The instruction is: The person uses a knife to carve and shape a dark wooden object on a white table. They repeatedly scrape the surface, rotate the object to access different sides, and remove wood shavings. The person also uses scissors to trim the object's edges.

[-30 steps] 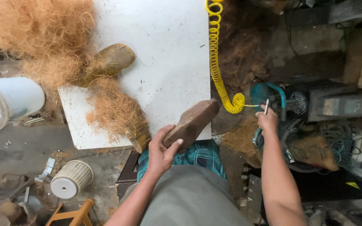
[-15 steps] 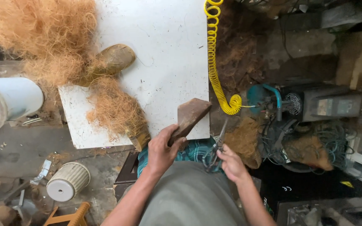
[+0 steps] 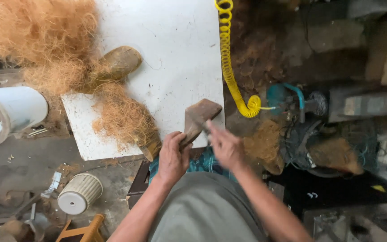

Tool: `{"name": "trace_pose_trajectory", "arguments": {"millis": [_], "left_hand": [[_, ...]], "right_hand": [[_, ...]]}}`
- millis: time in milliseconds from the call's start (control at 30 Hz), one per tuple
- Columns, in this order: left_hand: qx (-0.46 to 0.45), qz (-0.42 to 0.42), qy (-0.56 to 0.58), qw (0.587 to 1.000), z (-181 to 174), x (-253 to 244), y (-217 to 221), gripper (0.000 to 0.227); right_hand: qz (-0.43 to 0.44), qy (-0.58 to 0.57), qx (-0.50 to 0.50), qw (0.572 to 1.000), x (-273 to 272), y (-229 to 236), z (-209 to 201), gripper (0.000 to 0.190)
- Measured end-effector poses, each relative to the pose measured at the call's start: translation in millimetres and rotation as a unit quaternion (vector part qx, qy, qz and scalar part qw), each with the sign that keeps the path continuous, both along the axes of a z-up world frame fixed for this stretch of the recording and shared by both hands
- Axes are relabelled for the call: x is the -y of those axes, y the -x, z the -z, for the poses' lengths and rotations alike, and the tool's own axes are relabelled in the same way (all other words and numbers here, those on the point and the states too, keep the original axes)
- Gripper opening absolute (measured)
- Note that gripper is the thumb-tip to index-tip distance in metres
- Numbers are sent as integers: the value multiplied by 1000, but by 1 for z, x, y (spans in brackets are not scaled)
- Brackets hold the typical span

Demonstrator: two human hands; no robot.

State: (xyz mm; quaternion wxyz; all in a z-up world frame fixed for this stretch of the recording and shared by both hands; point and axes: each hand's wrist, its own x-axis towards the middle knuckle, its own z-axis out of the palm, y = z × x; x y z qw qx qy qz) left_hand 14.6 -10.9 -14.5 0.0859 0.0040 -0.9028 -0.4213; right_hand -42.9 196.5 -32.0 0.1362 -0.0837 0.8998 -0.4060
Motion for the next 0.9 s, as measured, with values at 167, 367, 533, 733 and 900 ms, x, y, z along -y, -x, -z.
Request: {"name": "trace_pose_trajectory", "arguments": {"millis": [167, 367, 533, 733, 900], "left_hand": [[2, -2, -7, 1000, 9, 0, -15, 38], [75, -34, -65, 994, 13, 5, -17, 38], [89, -6, -65, 994, 32, -5, -26, 30], [110, 12, -7, 994, 38, 6, -29, 27], [107, 7, -19, 994, 22, 11, -21, 32]], "right_hand": [[6, -60, -7, 998, -47, 25, 41, 44], [-5, -13, 47, 999, -43, 14, 48, 41], [-30, -46, -70, 996, -38, 26, -6, 39], [-49, -79, -105, 990, -107, 28, 100, 29], [-7, -75, -16, 997, -22, 15, 14, 26]]}}
